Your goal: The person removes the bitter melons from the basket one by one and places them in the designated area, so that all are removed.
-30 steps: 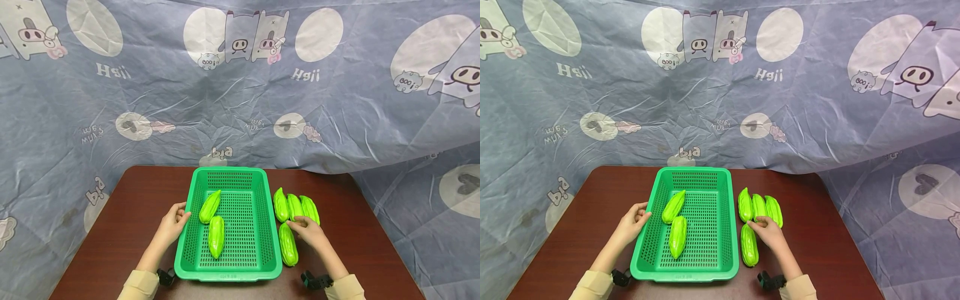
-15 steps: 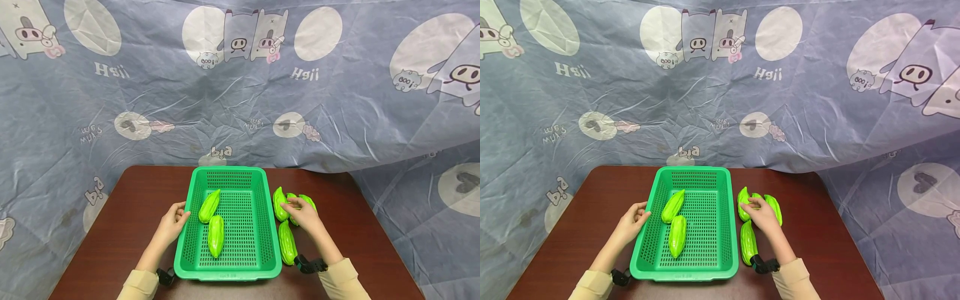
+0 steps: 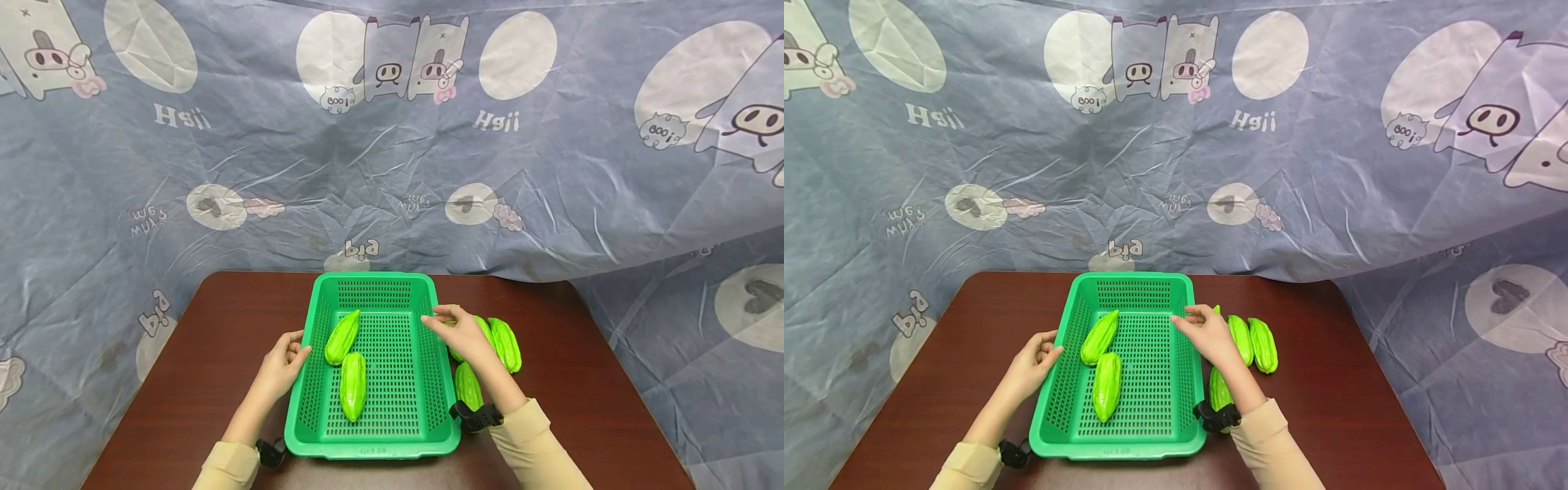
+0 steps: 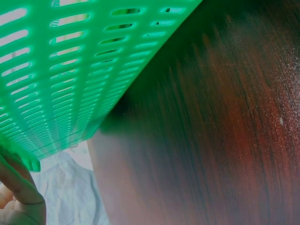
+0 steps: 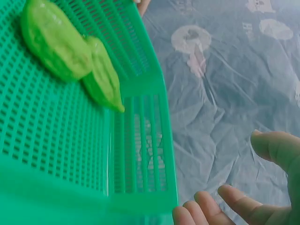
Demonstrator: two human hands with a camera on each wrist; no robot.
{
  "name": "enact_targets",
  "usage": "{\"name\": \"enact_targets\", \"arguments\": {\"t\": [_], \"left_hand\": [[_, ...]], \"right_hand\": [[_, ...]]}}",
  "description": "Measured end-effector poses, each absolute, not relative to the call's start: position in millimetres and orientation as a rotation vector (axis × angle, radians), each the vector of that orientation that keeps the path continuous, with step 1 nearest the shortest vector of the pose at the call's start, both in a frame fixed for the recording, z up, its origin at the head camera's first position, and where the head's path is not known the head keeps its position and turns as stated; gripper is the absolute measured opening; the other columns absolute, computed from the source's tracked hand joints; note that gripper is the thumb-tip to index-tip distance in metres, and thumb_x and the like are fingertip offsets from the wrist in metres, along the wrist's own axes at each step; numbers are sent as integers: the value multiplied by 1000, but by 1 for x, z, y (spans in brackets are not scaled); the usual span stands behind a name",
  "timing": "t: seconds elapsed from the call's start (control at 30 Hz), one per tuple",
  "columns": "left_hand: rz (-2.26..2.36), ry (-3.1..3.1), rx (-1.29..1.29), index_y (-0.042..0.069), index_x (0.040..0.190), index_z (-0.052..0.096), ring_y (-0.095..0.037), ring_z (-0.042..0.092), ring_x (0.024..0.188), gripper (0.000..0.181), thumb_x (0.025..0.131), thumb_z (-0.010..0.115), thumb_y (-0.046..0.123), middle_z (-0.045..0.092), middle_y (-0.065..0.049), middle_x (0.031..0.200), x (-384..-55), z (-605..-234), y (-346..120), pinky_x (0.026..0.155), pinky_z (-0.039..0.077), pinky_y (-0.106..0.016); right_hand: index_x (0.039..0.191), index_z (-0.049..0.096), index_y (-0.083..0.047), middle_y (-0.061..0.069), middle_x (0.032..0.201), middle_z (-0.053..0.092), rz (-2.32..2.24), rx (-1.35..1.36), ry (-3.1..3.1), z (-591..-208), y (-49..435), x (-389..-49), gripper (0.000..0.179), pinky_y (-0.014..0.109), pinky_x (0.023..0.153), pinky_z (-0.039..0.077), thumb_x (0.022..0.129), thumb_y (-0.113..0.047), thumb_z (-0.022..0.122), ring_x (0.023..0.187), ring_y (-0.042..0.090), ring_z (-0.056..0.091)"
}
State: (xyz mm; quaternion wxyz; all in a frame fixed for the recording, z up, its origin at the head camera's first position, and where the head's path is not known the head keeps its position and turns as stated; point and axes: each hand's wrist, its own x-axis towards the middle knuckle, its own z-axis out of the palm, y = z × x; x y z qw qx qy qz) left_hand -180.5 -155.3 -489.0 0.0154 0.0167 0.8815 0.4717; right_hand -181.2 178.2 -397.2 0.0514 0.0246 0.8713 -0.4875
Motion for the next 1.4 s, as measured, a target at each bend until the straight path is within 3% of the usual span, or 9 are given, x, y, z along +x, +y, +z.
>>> {"name": "enact_targets", "arguments": {"t": [0.17, 0.53, 1.4], "left_hand": [[1468, 2733, 57, 6, 136, 41, -14, 49, 75, 45, 96, 54, 23, 52, -7, 98, -181, -488, -156, 62, 41, -27], [1475, 2730, 55, 5, 136, 42, -15, 49, 76, 45, 96, 54, 22, 52, -7, 98, -181, -488, -155, 62, 41, -26], [1482, 2731, 52, 6, 136, 42, -14, 48, 73, 45, 96, 55, 22, 53, -6, 96, -180, -488, -155, 61, 41, -26]], "right_hand": [[129, 53, -11, 8, 124, 57, -1464, 61, 2652, -399, 155, -186, 58, 43, 87, 47, 85, -46, 65, 114, 26, 54], [123, 58, -12, 6, 112, 63, -1392, -19, 2630, -413, 113, -188, 52, 39, 78, 49, 84, -46, 66, 100, 24, 60], [122, 56, -1, 18, 106, 62, -1167, -106, 2635, -453, 67, -187, 59, 41, 70, 49, 81, -42, 70, 89, 27, 60]]}}
